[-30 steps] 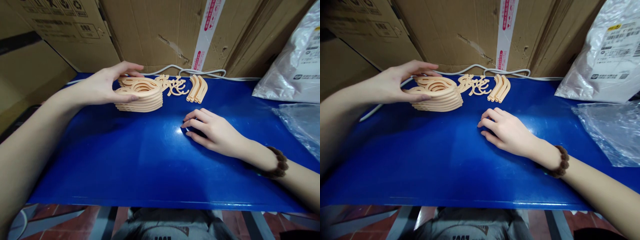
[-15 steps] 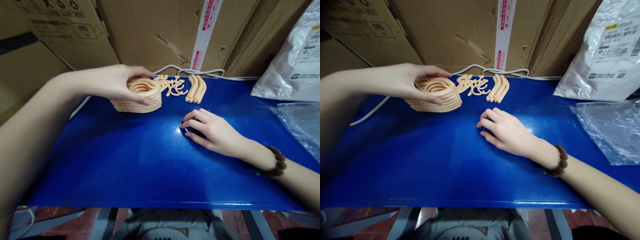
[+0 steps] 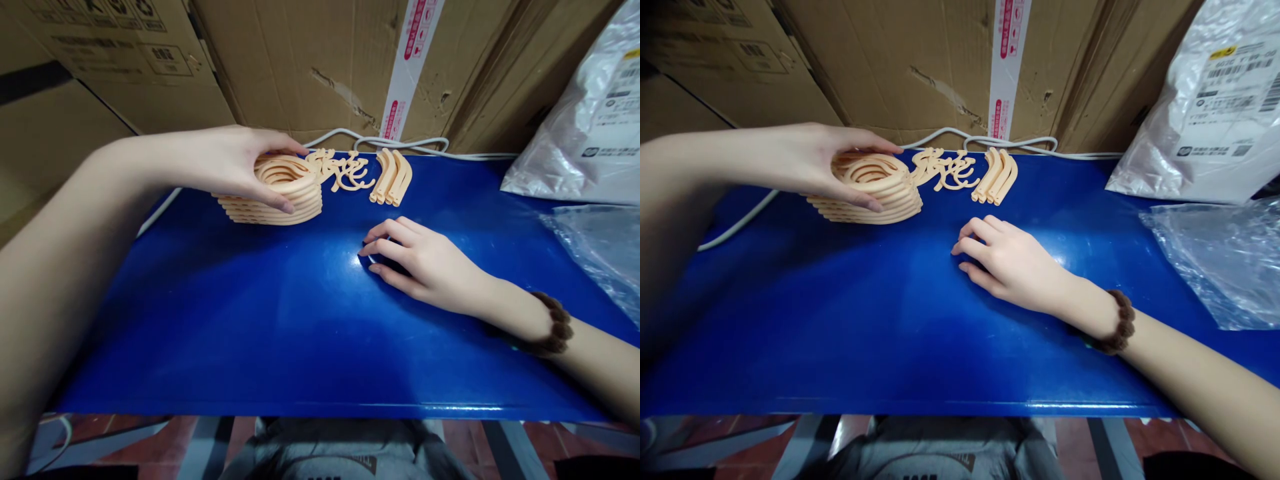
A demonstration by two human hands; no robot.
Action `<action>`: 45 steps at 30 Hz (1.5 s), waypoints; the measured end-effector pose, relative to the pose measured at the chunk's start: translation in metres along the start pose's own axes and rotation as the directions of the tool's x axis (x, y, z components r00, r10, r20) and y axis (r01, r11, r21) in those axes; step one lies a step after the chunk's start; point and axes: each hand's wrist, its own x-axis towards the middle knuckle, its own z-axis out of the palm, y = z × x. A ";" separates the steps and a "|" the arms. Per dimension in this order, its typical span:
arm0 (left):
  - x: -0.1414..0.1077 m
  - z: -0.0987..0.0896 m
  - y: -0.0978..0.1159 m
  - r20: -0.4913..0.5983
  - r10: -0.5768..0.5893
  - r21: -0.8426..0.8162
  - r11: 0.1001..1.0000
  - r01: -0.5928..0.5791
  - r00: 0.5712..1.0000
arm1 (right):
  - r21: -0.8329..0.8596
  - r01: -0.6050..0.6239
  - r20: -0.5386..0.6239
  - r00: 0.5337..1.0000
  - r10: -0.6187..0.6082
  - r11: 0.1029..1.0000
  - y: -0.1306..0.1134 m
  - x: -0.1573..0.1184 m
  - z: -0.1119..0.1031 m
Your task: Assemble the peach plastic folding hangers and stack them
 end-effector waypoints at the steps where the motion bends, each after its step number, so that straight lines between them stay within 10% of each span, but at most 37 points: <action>1: -0.001 0.000 -0.001 0.000 -0.001 0.002 1.000 0.001 1.000 | -0.001 0.000 0.000 1.000 0.000 1.000 0.000 0.000 0.000; 27: -0.004 -0.001 0.001 -0.019 0.003 -0.031 0.999 -0.004 1.000 | -0.006 0.001 0.003 1.000 -0.001 1.000 0.000 -0.001 -0.001; 45: -0.036 -0.001 -0.044 -0.166 -0.133 -0.103 0.988 0.117 0.977 | 0.006 0.009 0.000 1.000 -0.009 1.000 0.001 0.000 -0.001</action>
